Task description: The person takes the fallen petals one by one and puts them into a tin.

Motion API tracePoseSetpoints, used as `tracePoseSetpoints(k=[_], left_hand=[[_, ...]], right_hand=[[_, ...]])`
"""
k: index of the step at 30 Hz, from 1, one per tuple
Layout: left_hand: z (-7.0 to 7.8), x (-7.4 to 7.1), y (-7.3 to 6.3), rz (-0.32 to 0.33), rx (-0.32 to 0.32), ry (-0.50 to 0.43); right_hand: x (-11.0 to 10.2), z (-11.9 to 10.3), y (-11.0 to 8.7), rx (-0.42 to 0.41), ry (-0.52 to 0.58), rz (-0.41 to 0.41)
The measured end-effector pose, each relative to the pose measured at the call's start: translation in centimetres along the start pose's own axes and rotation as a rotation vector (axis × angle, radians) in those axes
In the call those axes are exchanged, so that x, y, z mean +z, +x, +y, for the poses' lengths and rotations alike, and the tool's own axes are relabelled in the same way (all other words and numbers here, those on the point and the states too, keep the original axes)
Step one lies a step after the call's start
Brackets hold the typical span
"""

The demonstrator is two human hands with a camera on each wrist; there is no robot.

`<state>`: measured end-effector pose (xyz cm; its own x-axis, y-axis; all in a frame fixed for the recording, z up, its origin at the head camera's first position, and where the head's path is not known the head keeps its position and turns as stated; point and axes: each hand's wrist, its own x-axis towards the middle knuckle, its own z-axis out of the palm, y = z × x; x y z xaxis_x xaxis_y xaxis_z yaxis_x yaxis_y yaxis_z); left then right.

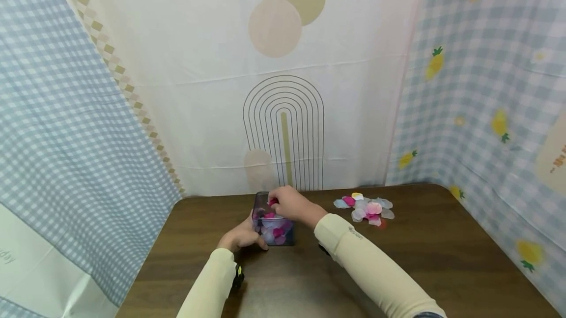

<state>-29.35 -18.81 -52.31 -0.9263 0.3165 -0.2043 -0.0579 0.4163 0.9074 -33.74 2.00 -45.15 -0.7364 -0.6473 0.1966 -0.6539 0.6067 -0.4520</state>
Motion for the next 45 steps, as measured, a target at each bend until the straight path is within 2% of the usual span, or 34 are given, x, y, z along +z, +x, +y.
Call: tracePoseSetpoints(k=[8,17,29,45], left_hand=[[0.4,-0.2,0.1,0.027,0.001,0.012],[0.4,0.2,0.3,-0.009,0.010,0.007],[-0.6,0.0,0.0,0.020,-0.007,0.039],[-0.4,0.2,0.2,0.023,-0.012,0.040]], right_hand=[[-0.2,-0.6,0.4,0.067,-0.089,-0.051],[-0.2,-0.6,0.1,0.103,-0.175,-0.070],[0.7,-0.9,0.1,0.117,-0.163,-0.051],[0.7,-0.7,0.3,0.120,-0.207,-0.072]])
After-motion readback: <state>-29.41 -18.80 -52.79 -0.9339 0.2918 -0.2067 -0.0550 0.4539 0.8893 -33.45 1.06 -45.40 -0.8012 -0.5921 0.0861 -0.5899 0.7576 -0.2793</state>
